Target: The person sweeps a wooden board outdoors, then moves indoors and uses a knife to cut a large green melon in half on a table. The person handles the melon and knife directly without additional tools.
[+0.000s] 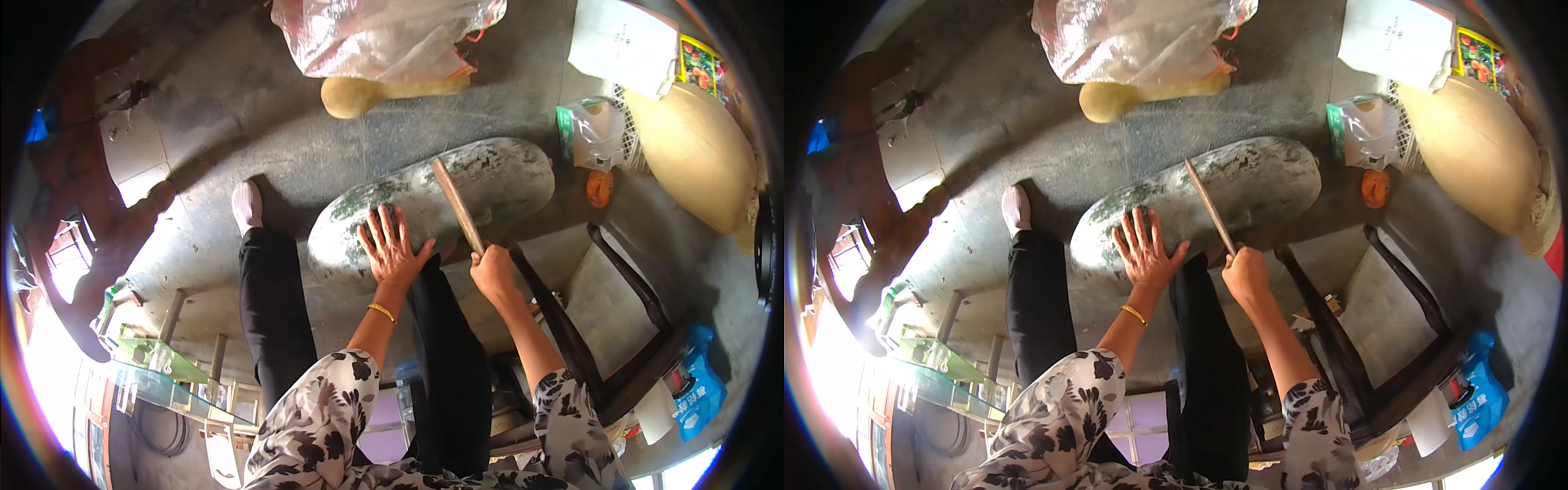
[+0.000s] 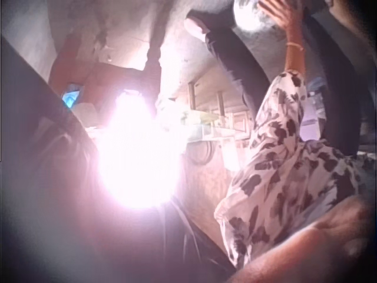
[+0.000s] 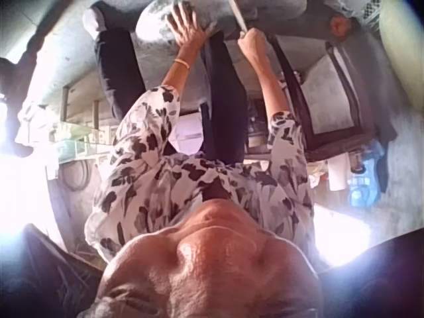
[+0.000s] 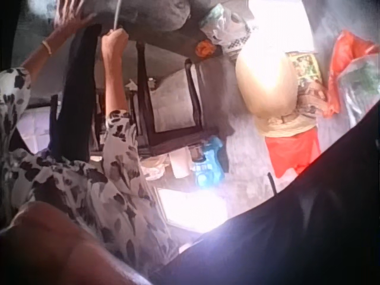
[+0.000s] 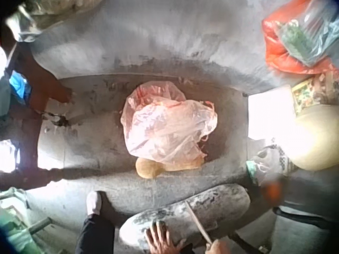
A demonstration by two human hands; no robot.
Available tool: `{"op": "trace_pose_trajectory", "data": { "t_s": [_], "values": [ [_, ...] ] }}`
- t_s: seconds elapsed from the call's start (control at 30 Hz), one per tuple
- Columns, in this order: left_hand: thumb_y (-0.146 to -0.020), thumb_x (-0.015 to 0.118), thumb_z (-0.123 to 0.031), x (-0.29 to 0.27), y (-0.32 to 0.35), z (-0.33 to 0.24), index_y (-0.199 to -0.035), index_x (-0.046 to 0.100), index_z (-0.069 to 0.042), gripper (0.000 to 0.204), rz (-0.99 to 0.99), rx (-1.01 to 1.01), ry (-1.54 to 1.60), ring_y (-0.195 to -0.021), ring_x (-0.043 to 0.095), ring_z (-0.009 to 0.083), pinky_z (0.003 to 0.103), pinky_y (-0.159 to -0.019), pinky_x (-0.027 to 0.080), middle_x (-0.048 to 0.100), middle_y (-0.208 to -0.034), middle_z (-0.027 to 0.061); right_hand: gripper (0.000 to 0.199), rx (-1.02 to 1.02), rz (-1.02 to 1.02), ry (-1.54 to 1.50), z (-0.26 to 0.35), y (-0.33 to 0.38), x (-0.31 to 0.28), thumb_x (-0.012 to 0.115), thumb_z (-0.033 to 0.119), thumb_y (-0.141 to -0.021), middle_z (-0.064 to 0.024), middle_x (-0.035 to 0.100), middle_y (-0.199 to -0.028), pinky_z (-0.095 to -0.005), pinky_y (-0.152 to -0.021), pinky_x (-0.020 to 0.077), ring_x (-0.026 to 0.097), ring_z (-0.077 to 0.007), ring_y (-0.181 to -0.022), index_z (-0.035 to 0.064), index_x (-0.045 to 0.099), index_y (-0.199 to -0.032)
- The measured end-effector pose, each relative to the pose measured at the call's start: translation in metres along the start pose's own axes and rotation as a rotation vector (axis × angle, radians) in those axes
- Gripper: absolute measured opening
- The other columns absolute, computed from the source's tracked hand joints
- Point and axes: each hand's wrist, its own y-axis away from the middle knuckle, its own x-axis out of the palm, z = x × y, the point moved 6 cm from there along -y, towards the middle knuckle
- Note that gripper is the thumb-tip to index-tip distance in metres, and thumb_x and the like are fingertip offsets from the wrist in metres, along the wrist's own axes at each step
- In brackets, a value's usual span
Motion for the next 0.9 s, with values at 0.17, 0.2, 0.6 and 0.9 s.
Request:
{"op": "trace_pose_trajectory", "data": {
  "t_s": [0.17,0.2,0.6,0.9],
  "values": [
    [-0.086,0.059,-0.068,-0.006,-0.007,0.001,-0.152,0.039,-0.004,0.094,-0.019,0.008,0.018,-0.15,0.023,0.0414,0.06,-0.122,0.011,0.032,-0.159,0.0219,0.022,-0.065,-0.187,-0.168,0.004,-0.011,0.017,0.068,0.017,-0.09,-0.0251,0.068,-0.076,-0.0509,-0.067,0.0543,0.067,-0.0458,-0.079,-0.001,0.071,-0.101],
    [-0.086,0.059,-0.067,-0.011,-0.011,0.0,-0.152,0.039,-0.004,0.094,-0.044,0.001,0.002,-0.15,0.023,0.0411,0.06,-0.122,0.011,0.033,-0.159,0.0217,0.022,-0.018,-0.15,-0.192,0.003,-0.012,0.018,0.068,0.017,-0.09,-0.0259,0.068,-0.078,-0.0512,-0.068,0.0544,0.067,-0.0458,-0.08,-0.0009,0.071,-0.101],
    [-0.086,0.059,-0.067,-0.007,0.0,-0.002,-0.154,0.036,-0.005,0.095,-0.033,0.004,0.0,-0.15,0.022,0.0412,0.061,-0.122,0.011,0.032,-0.159,0.0226,0.023,0.029,-0.152,-0.073,0.006,-0.014,0.016,0.07,0.021,-0.088,-0.0248,0.07,-0.083,-0.0532,-0.073,0.0545,0.068,-0.0453,-0.084,0.0001,0.071,-0.098],
    [-0.085,0.065,-0.061,-0.016,-0.034,0.037,-0.147,0.046,-0.005,0.085,-0.091,-0.024,0.166,-0.134,0.04,0.0476,0.062,-0.113,0.024,0.046,-0.145,0.0267,0.02,-0.117,-0.158,-0.211,-0.023,-0.008,0.04,0.064,0.019,-0.094,-0.0252,0.068,-0.078,-0.0554,-0.069,0.052,0.066,-0.0465,-0.08,-0.0009,0.066,-0.098]
  ]
}}
